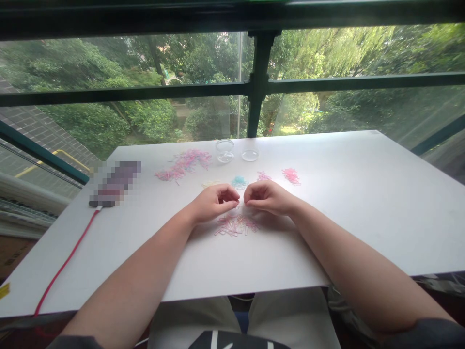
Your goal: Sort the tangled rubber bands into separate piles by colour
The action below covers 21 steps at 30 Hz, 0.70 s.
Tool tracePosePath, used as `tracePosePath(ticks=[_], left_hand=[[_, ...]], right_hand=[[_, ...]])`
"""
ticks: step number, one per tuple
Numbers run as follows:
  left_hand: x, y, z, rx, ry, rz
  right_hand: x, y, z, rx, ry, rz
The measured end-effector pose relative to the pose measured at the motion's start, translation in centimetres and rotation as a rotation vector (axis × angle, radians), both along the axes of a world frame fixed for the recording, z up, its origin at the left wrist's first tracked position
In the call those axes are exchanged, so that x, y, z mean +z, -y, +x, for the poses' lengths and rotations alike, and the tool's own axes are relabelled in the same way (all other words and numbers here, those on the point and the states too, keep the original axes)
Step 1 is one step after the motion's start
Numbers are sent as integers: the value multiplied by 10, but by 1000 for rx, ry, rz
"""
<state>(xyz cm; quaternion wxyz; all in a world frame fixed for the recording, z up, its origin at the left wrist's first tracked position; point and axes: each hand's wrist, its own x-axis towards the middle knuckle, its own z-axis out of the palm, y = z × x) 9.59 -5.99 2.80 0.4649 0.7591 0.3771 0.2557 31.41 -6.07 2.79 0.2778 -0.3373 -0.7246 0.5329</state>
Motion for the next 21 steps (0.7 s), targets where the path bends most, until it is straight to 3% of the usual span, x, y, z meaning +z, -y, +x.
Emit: tracePosePath(ticks=[15, 21], left_hand=[[3, 1, 0, 12, 94, -96], [2, 2, 2, 46, 49, -49]], right_hand=[[3, -1, 1, -29, -38, 63], [2, -1, 0, -53, -7, 80]])
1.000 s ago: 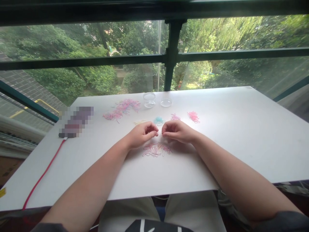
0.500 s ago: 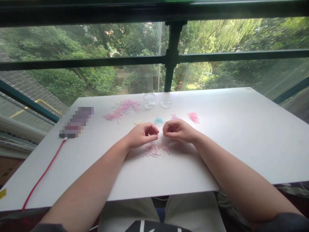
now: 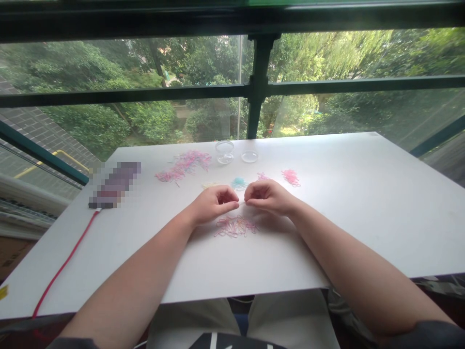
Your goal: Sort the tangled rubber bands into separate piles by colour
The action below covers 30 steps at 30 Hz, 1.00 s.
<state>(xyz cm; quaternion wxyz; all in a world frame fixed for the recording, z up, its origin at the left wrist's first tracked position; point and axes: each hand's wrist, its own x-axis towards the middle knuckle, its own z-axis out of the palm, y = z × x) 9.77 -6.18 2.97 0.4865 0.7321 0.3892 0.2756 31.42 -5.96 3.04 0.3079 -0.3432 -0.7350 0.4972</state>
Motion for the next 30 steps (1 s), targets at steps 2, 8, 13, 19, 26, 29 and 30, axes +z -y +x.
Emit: tracePosePath(ticks=[2, 8, 13, 19, 26, 29, 30], left_hand=[[-1, 0, 0, 25, -3, 8], [-1, 0, 2, 65, -11, -66], [1, 5, 7, 29, 81, -286], [1, 7, 9, -12, 128, -413], [0, 7, 9, 3, 123, -322], [2, 7, 9, 23, 133, -268], [2, 7, 9, 26, 130, -250]], right_hand=[[0, 0, 0, 0, 1, -4], [3, 2, -1, 16, -48, -30], [1, 2, -2, 24, -1, -5], [2, 3, -1, 28, 94, 63], [3, 4, -2, 26, 103, 88], [4, 4, -1, 9, 98, 83], [4, 3, 0, 4, 100, 84]])
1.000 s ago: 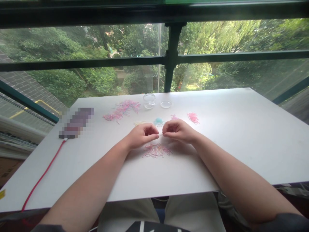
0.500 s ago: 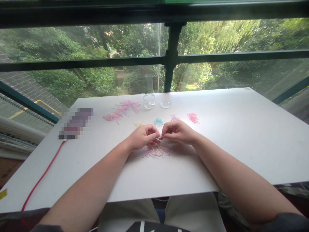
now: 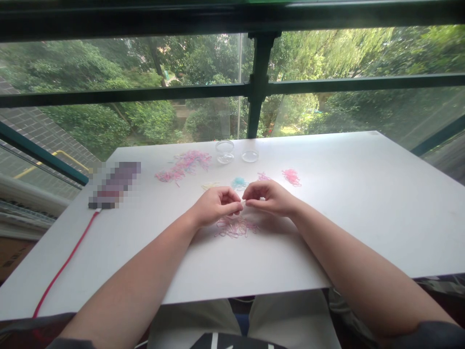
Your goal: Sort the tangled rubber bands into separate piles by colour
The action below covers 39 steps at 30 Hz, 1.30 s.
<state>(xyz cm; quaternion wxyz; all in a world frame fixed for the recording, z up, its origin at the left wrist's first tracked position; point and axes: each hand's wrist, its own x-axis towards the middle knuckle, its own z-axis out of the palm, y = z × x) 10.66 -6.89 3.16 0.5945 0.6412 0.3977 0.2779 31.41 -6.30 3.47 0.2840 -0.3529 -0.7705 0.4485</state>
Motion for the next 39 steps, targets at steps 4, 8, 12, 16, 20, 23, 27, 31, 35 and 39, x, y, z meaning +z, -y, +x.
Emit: tracePosePath(ticks=[4, 8, 12, 16, 20, 23, 27, 31, 35, 39], left_hand=[[0, 0, -1, -9, -17, 49], [-1, -1, -2, -24, -14, 83], [-1, -2, -3, -38, -18, 109], [-1, -2, -3, -33, -13, 115], [-2, -3, -2, -14, -12, 141], [-4, -3, -3, -11, -24, 166], [-4, -3, -3, 14, -30, 182], [-3, -3, -2, 56, -26, 175], [-2, -3, -1, 70, -28, 147], [-2, -2, 0, 44, -2, 88]], right_hand=[[1, -1, 1, -7, 19, 14], [0, -1, 1, 2, 28, 29], [0, -2, 4, -17, 1, 36], [0, -4, 9, -36, -42, 3], [2, -4, 11, 7, -54, -67], [2, -4, 11, 18, -47, -84], [3, -4, 11, 21, -44, -93], [5, -2, 11, 82, -18, -124], [5, 0, 7, 79, 34, -94], [1, 1, 0, 2, 19, -24]])
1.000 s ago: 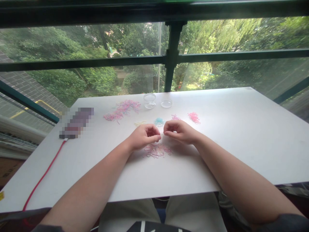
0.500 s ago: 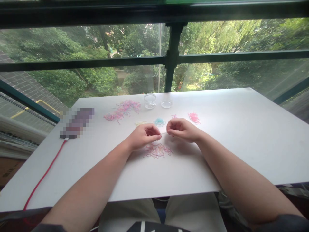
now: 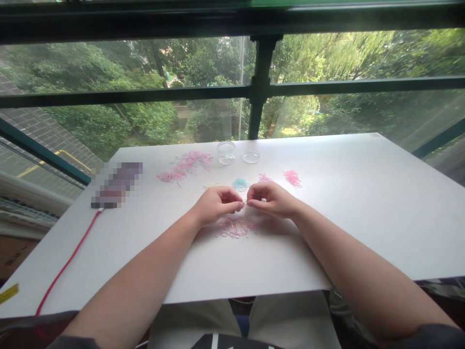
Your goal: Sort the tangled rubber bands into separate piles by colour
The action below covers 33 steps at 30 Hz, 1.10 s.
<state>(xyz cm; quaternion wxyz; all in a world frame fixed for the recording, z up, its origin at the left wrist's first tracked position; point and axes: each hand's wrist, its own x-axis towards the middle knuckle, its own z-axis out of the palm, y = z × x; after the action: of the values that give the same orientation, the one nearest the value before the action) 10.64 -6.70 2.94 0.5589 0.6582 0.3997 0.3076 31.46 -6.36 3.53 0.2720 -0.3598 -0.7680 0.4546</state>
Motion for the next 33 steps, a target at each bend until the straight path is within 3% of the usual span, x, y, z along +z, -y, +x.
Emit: tracePosePath(ticks=[10, 17, 24, 33], left_hand=[[-5, -1, 0, -23, 52, -99], [-4, 0, 2, -4, 52, -46], [-2, -3, -1, 38, 109, -18], [-2, -2, 0, 44, 112, -22]], right_hand=[[-5, 3, -9, -98, 40, 144], [-7, 3, -11, -114, 35, 183], [-9, 2, -6, -16, -13, 85], [-9, 1, -8, -28, -88, 87]])
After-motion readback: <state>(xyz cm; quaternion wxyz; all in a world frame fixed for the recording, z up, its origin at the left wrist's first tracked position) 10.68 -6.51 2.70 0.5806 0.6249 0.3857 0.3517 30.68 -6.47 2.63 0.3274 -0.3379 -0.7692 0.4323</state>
